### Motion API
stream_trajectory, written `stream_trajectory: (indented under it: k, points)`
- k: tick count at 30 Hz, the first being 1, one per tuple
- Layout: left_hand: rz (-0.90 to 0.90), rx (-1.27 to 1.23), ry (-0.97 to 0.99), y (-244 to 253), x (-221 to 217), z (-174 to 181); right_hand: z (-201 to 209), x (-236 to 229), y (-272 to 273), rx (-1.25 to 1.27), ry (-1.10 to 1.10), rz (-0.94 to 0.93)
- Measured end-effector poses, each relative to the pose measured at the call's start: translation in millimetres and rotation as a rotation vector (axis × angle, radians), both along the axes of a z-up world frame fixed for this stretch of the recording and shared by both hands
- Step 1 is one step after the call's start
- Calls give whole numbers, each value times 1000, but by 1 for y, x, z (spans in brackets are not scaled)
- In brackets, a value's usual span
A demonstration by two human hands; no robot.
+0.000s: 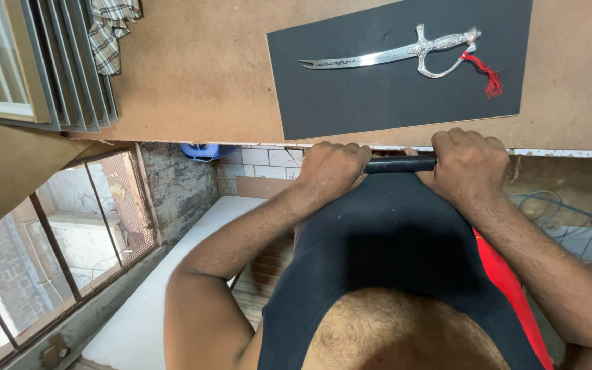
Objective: The person mounts a decorative sword and its scabbard onto a black backing board using a pneumatic nail gun. They position the items, secure them with staples, and then attach the backing board to a picture frame. Finally, they clean the glass of the frame and assemble the finished display.
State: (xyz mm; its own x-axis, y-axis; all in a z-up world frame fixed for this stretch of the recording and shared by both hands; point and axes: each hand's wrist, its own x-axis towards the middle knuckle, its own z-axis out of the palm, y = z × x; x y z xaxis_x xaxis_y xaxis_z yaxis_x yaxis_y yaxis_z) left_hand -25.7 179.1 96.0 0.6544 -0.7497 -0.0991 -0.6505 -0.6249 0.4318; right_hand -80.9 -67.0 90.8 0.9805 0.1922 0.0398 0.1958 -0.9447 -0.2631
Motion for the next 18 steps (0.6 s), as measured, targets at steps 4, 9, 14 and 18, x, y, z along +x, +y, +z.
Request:
stream_trajectory:
  k: [4, 9, 14, 18]
  points:
    - [-59, 106, -243, -4, -2, 0, 0, -2, -2, 132, 52, -28]
    - [-76, 91, 81, -1, 6, -1, -15, -12, -6, 91, -155, 42]
    - [-90, 60, 244, 4, 12, -8, -28, -16, -6, 28, -188, 72]
    - [-95, 43, 347, 4, 15, -18, -28, -15, -5, 22, -166, 73]
